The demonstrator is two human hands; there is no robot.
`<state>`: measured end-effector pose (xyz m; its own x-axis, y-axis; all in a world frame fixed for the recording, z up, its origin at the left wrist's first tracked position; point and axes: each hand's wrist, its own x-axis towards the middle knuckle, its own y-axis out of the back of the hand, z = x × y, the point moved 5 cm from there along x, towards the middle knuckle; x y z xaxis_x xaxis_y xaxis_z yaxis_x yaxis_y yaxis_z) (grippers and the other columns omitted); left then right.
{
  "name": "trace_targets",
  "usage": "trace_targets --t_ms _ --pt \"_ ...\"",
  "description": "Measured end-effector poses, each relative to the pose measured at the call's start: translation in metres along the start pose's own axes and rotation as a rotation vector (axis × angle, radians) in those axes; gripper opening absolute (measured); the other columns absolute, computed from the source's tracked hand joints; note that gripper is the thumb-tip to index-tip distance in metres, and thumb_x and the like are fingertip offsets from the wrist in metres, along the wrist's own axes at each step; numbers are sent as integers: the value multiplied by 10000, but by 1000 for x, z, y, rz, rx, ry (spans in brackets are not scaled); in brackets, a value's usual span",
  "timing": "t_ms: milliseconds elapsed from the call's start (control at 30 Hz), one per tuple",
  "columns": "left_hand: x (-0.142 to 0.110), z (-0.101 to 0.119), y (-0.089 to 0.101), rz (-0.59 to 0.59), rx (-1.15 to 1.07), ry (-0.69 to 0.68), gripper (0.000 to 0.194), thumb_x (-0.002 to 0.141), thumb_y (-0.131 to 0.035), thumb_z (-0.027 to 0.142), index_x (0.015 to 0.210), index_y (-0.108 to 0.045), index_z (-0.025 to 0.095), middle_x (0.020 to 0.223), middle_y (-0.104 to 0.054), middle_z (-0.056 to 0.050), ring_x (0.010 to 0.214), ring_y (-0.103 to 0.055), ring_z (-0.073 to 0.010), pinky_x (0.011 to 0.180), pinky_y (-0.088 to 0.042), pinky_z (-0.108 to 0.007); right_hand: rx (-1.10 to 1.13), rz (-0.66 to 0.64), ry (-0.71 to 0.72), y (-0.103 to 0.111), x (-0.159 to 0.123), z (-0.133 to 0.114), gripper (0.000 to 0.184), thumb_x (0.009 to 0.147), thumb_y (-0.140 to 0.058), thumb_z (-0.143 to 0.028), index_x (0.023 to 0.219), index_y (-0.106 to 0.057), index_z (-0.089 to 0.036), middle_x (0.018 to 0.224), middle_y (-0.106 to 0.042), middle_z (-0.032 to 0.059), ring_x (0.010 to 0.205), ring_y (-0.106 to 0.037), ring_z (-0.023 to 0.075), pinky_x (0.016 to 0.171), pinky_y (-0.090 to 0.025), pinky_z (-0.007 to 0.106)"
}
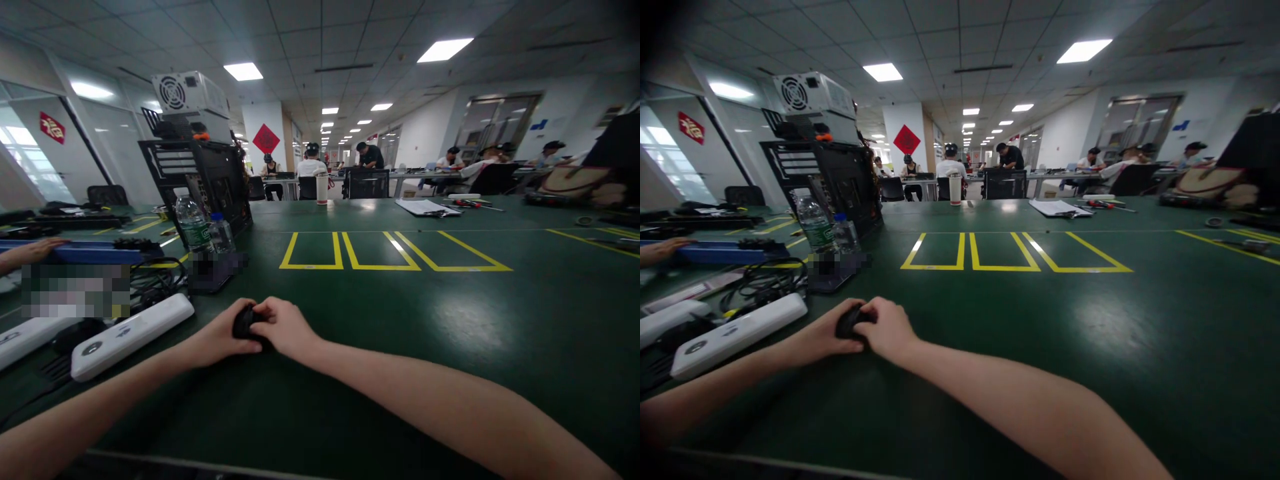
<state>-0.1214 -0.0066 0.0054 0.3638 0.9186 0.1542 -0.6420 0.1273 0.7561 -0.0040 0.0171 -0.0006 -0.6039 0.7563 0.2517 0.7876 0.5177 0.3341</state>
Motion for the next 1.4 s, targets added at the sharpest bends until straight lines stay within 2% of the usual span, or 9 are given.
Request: trace_targets --t_ms 167,233,300,433,533,633,767,900,1400 --pt "113 46 -58 28 -51 -234 600 557 -696 349 1058 -411 181 994 -492 -71 914 -495 -242 792 -410 -382 35 163 -97 116 -21 32 248 679 -548 -150 925 -528 -173 947 -604 59 881 -583 193 819 -442 391" --pt "140 63 -76 69 -26 -314 620 552 -701 360 1058 -400 166 1020 -469 -77 946 -470 -238 828 -383 -386 94 251 -93 150 -33 38 263 641 -572 -116 898 -532 -156 938 -597 55 882 -580 174 851 -425 378" --pt "151 79 -87 115 40 -397 629 569 -692 369 1075 -378 168 1054 -450 -86 983 -446 -239 866 -348 -393 130 276 -63 168 -44 40 274 622 -595 -120 883 -523 -161 941 -585 40 902 -570 166 861 -420 363" --pt "138 98 -94 139 178 -515 625 629 -652 377 1128 -320 199 1121 -434 -83 1079 -386 -244 961 -220 -411 76 280 -2 172 -60 37 204 672 -587 -205 862 -520 -176 927 -568 24 917 -551 156 871 -413 343" --pt "124 102 -93 107 244 -542 625 667 -617 381 1169 -280 225 1193 -398 -86 1129 -347 -251 969 -189 -412 13 300 46 169 -64 33 124 702 -565 -238 805 -524 -183 852 -561 4 860 -552 143 845 -426 332" --pt "118 104 -91 90 274 -559 643 681 -598 394 1196 -256 217 1222 -376 -101 1153 -324 -255 972 -181 -405 35 277 34 167 -63 36 157 696 -576 -226 835 -510 -194 866 -553 1 882 -544 147 838 -429 332" --pt "119 104 -90 55 253 -559 693 691 -586 397 1238 -199 219 1241 -362 -105 1166 -311 -265 977 -169 -418 88 240 -17 167 -62 41 270 697 -580 -222 952 -493 -198 1000 -543 29 986 -509 156 916 -372 353" --pt "122 101 -89 47 232 -550 721 694 -579 387 1252 -157 213 1259 -343 -107 1168 -310 -270 974 -169 -427 104 188 -29 166 -60 43 240 714 -563 -242 939 -502 -184 983 -554 33 966 -525 157 909 -381 360" --pt "131 91 -91 38 225 -532 651 677 -593 386 1183 -236 188 1183 -394 -103 1122 -359 -251 953 -211 -388 -32 187 9 166 -61 40 234 681 -586 -227 887 -477 -207 963 -528 20 933 -537 162 828 -440 350"
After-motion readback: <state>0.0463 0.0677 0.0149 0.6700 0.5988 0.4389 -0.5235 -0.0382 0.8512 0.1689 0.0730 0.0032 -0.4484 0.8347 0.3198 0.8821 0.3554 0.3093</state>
